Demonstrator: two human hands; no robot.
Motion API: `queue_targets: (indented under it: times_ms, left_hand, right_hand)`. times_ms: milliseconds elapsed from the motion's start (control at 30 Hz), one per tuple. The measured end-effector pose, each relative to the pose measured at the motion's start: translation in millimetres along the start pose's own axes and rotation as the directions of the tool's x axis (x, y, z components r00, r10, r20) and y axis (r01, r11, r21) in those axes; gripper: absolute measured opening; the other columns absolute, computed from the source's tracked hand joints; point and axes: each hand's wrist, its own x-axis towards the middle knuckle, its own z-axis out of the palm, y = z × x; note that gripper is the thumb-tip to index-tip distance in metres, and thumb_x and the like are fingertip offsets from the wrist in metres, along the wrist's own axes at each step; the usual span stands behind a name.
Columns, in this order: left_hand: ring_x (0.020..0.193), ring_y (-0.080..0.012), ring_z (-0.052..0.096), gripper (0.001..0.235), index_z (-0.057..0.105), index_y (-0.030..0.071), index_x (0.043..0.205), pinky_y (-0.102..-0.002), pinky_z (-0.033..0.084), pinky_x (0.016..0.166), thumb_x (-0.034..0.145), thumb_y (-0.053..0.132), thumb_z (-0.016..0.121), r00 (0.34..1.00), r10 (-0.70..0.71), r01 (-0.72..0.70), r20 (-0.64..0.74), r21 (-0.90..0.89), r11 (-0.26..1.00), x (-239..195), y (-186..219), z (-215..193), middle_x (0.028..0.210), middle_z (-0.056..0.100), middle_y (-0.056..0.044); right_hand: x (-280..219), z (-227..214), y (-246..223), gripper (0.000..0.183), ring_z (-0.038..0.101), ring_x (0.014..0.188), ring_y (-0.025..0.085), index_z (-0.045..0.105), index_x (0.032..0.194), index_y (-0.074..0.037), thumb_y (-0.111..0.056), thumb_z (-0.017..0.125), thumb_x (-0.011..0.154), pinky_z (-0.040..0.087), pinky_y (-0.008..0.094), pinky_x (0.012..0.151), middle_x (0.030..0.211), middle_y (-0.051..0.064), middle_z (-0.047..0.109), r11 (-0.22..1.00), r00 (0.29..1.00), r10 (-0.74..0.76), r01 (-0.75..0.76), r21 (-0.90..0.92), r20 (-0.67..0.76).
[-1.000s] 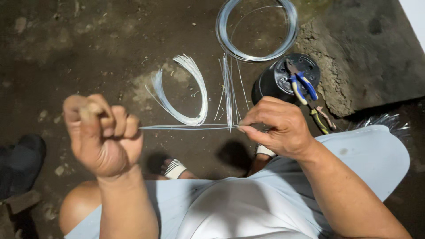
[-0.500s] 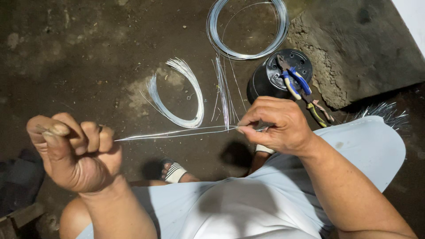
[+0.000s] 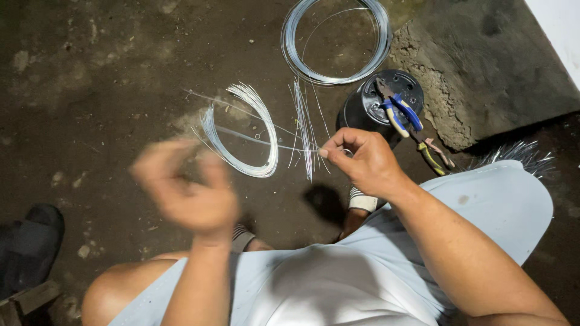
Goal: The person sits on the floor and repeatedly cuts lengths of thin metal wire using pliers. They measure and cut multiple pieces, then place them into a pile on the floor.
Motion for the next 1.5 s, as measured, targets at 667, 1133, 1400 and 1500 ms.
queue_targets:
  times_ms: [667,1133,1400,1500]
  left_hand:
    - [0.073,-0.0076,0.068,0.017,0.079,0.000,0.098,-0.023,0.056,0.068,0.092,0.015,0.074,0.517,-0.540,0.776,0.664,-0.098,0.623,-44.5,-10.4,49.2,0.083,0.078,-0.005]
    - [0.073,-0.0097,0.069,0.017,0.077,0.002,0.098,-0.026,0.055,0.068,0.094,0.018,0.072,0.559,-0.509,0.691,0.654,-0.030,0.722,-45.8,-2.6,46.4,0.080,0.077,-0.005]
    - [0.069,-0.0295,0.060,0.018,0.065,0.004,0.092,-0.041,0.046,0.063,0.102,0.019,0.063,0.629,-0.258,0.275,0.733,0.101,0.956,-55.6,-9.8,45.8,0.078,0.064,-0.013]
    - [0.068,-0.0189,0.054,0.021,0.065,0.003,0.090,-0.036,0.043,0.063,0.103,0.019,0.062,0.478,-0.341,0.485,0.810,0.080,0.871,-64.0,-27.1,48.8,0.075,0.060,-0.008]
  right_hand:
    - [4.4,6.6,10.1,0.014,0.061,0.075,0.007,0.075,0.094,-0.001,-0.014,0.068,0.093,0.051,0.025,0.072,0.080,0.000,0.071,0.955,0.946,0.075,-0.159,0.250,0.316]
    - [3.9,10.0,21.4,0.014,0.057,0.067,0.006,0.074,0.087,-0.002,-0.015,0.072,0.093,0.047,0.023,0.062,0.073,-0.001,0.067,0.967,0.963,0.155,-0.194,0.166,0.222]
    - [-7.9,15.0,6.4,0.010,0.053,0.061,0.009,0.073,0.089,0.000,-0.010,0.072,0.088,0.046,0.027,0.055,0.067,0.002,0.064,0.967,0.980,-0.114,0.146,-0.210,0.161]
    - [-6.6,9.5,-8.0,0.011,0.060,0.073,0.027,0.067,0.092,-0.001,-0.008,0.074,0.087,0.047,0.036,0.065,0.080,0.010,0.062,0.671,0.766,-0.581,0.643,-0.370,0.276]
